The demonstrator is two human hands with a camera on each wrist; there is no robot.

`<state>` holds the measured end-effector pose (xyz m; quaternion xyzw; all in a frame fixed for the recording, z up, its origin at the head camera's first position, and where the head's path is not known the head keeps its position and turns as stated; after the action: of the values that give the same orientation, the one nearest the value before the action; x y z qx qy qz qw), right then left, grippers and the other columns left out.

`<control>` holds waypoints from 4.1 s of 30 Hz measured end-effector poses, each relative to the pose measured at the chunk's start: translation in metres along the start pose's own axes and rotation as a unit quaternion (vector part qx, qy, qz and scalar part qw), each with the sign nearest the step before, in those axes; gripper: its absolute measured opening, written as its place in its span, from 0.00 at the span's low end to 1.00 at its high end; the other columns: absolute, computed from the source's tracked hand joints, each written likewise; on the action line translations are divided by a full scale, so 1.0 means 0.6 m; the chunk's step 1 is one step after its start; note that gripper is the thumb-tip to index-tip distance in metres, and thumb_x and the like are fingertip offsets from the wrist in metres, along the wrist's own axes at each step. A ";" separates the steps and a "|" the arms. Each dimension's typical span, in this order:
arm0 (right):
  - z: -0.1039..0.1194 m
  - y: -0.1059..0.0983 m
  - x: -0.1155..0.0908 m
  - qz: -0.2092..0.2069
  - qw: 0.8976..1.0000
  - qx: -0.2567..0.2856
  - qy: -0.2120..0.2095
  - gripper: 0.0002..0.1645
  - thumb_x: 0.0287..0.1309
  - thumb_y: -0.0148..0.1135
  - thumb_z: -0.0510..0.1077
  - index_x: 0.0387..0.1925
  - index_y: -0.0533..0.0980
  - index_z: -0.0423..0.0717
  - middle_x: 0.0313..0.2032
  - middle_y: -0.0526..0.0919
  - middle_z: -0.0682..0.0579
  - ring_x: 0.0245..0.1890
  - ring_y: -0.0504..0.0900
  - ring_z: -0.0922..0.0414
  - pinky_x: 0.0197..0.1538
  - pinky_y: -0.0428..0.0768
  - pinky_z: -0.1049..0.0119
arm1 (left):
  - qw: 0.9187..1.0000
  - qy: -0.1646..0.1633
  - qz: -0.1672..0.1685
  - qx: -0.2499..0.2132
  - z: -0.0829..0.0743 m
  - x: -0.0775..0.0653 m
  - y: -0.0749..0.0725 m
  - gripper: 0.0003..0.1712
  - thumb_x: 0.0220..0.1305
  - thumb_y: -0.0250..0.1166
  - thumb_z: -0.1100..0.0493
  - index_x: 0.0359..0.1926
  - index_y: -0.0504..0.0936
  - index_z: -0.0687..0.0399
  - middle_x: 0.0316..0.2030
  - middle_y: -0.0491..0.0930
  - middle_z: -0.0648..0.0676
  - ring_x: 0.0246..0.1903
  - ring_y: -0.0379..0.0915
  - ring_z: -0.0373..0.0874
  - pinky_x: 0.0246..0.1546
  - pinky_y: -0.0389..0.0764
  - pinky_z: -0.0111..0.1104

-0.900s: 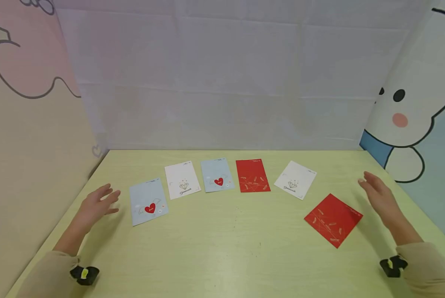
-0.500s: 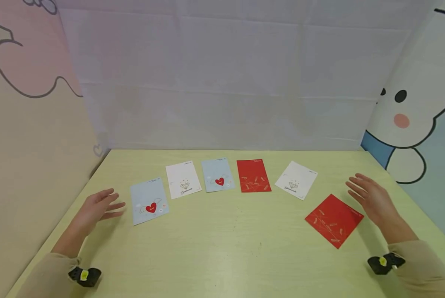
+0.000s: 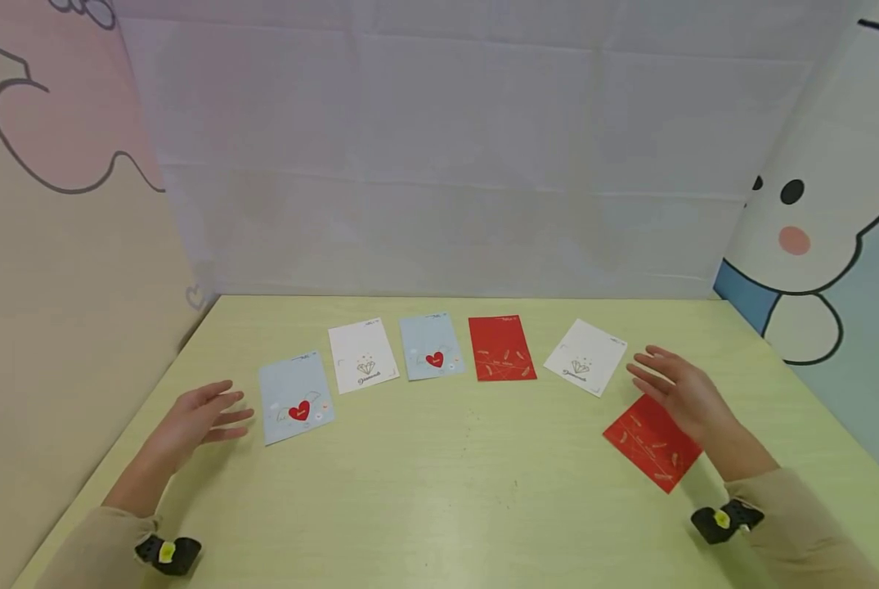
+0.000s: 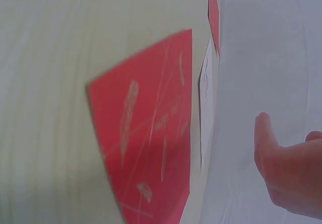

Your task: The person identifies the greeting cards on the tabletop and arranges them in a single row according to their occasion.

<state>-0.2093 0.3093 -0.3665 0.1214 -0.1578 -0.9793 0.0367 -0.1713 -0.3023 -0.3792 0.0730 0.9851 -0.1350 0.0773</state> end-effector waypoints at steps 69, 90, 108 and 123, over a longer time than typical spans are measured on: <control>-0.180 0.443 0.095 0.139 0.971 -0.172 0.090 0.24 0.58 0.51 0.40 0.55 0.65 0.35 0.47 0.71 0.45 0.43 0.77 0.49 0.40 0.76 0.62 | 0.998 -0.055 0.006 0.018 0.010 -0.005 0.029 0.38 0.66 0.48 0.57 0.63 0.37 0.76 0.58 0.46 0.78 0.45 0.72 0.54 0.35 0.77 0.36; -0.223 0.542 0.099 0.154 0.964 -0.189 0.102 0.21 0.57 0.52 0.41 0.52 0.67 0.36 0.43 0.75 0.45 0.42 0.76 0.52 0.39 0.76 0.62 | 0.997 -0.064 0.003 0.035 0.012 -0.004 0.030 0.38 0.66 0.48 0.56 0.63 0.39 0.75 0.58 0.49 0.77 0.46 0.71 0.55 0.34 0.77 0.36; -0.238 0.577 0.093 0.133 0.966 -0.191 0.111 0.16 0.57 0.53 0.41 0.44 0.71 0.35 0.38 0.75 0.47 0.37 0.77 0.52 0.36 0.77 0.62 | 0.998 -0.059 0.000 0.008 0.017 0.005 0.030 0.36 0.65 0.50 0.57 0.60 0.43 0.80 0.56 0.51 0.78 0.41 0.75 0.50 0.35 0.77 0.37; -0.241 0.579 0.093 0.139 0.967 -0.182 0.113 0.15 0.58 0.52 0.41 0.43 0.71 0.35 0.38 0.75 0.47 0.38 0.76 0.52 0.35 0.78 0.61 | 0.993 -0.090 -0.046 -0.053 0.027 0.010 0.025 0.37 0.65 0.50 0.54 0.61 0.44 0.78 0.54 0.60 0.70 0.37 0.76 0.40 0.36 0.75 0.30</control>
<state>-0.2155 -0.0697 -0.4017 0.1997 0.0125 -0.9567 0.2116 -0.1723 -0.2919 -0.3997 0.0105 0.9822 -0.0924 0.1630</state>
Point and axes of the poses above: each hand's wrist, its own x-axis towards the middle knuckle, its own y-axis out of the palm, z = x × y, the point moved 2 cm from there along x, towards the middle knuckle
